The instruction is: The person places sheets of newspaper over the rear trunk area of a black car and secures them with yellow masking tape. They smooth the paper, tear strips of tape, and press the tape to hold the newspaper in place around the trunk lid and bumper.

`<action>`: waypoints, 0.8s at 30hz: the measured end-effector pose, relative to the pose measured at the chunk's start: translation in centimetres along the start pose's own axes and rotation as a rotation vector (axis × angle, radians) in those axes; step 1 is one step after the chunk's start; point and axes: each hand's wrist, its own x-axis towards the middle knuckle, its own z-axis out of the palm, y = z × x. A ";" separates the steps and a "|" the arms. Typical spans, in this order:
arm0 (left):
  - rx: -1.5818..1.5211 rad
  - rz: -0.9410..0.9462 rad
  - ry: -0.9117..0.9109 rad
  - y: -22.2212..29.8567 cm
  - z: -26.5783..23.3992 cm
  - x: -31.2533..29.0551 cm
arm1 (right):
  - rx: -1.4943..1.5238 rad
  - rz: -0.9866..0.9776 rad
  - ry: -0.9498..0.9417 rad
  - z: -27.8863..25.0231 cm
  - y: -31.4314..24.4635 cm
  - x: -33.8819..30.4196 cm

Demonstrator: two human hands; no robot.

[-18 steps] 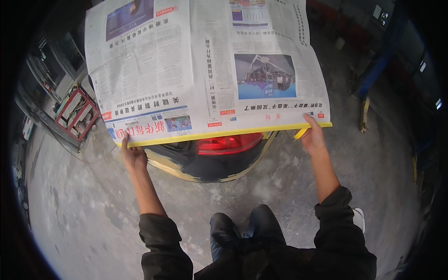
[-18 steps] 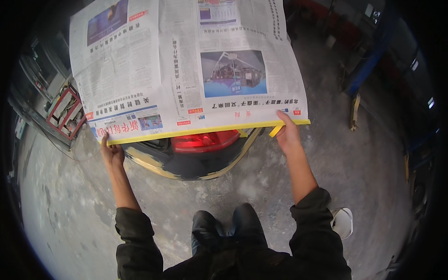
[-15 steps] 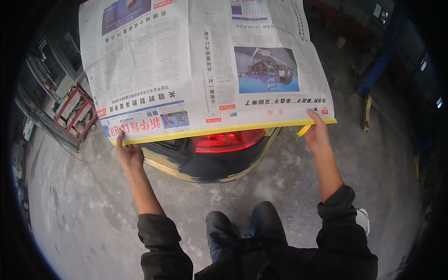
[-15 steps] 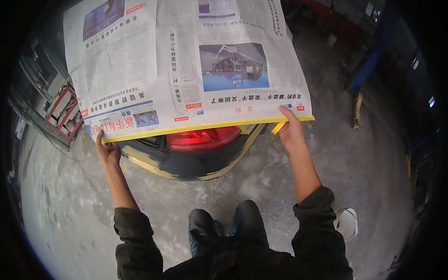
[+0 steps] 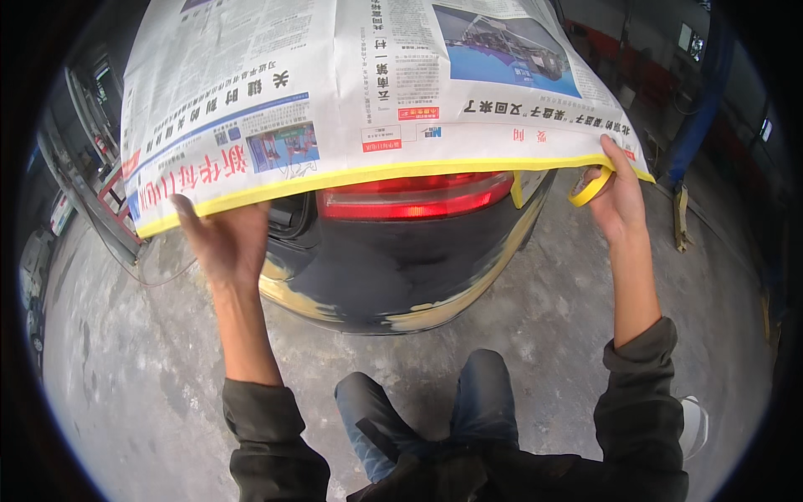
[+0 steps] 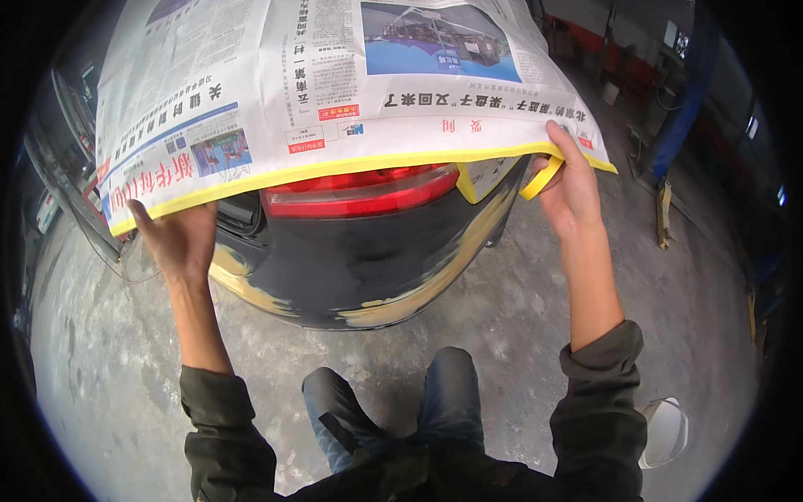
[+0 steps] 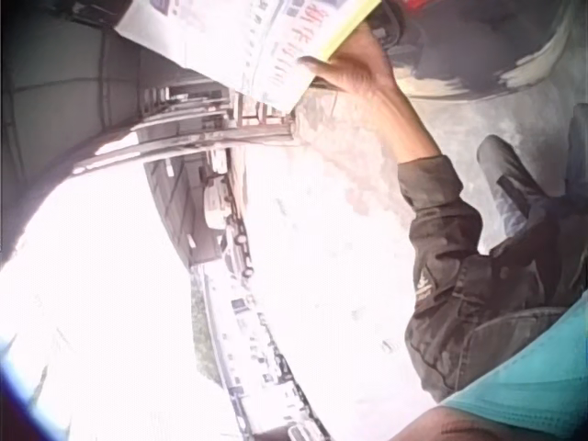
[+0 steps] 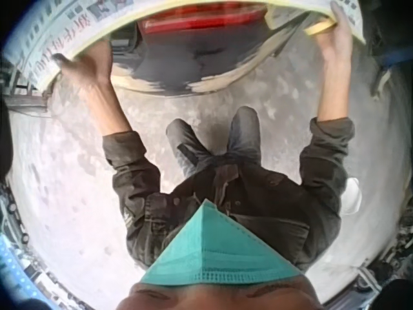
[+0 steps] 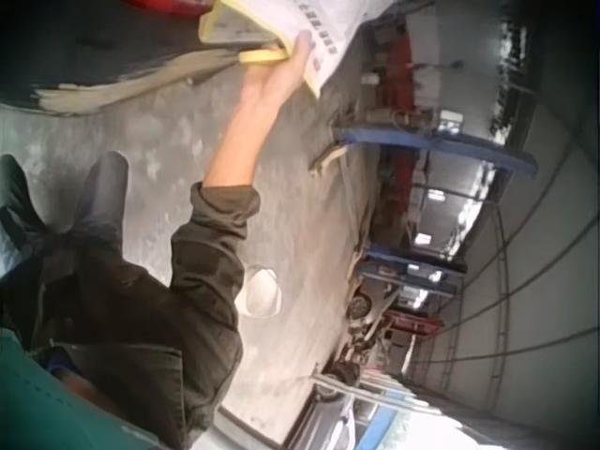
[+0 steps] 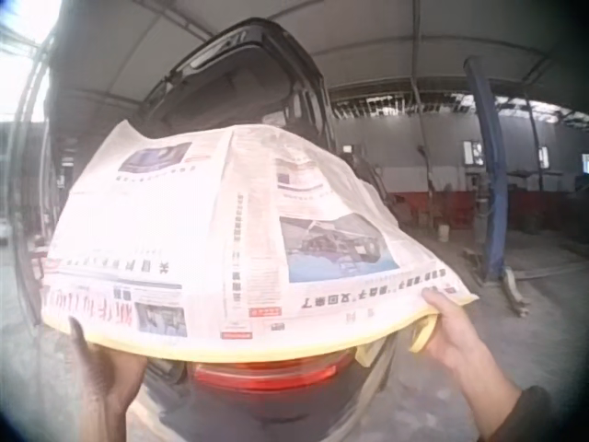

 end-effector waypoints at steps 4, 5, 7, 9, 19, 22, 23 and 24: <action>0.529 -0.158 0.120 -0.8 0.3 -0.5 | -0.039 -0.084 -0.044 -0.2 0.0 0.9; 0.715 -0.207 0.190 -0.4 0.4 -0.3 | -0.053 -0.087 -0.047 -0.5 -0.1 1.1; 0.804 -0.209 0.284 -0.1 1.0 -0.2 | -0.086 -0.082 -0.048 -1.6 0.0 1.3; 0.890 -0.257 0.296 0.8 0.7 0.1 | -0.173 -0.059 -0.030 -1.9 -0.1 0.3; 0.773 -0.317 0.305 -0.1 -0.7 1.4 | -0.365 -0.051 0.014 -3.0 -1.1 -2.0; 0.734 -0.379 0.336 -1.0 -1.0 2.0 | -0.351 -0.107 0.052 -2.1 -1.5 -3.0; 0.751 -0.393 0.333 -1.0 -1.1 2.3 | -0.348 -0.126 0.064 -1.8 -1.5 -3.3; 0.766 -0.404 0.330 -1.1 -1.3 2.6 | -0.367 -0.115 0.044 -2.3 -1.8 -3.2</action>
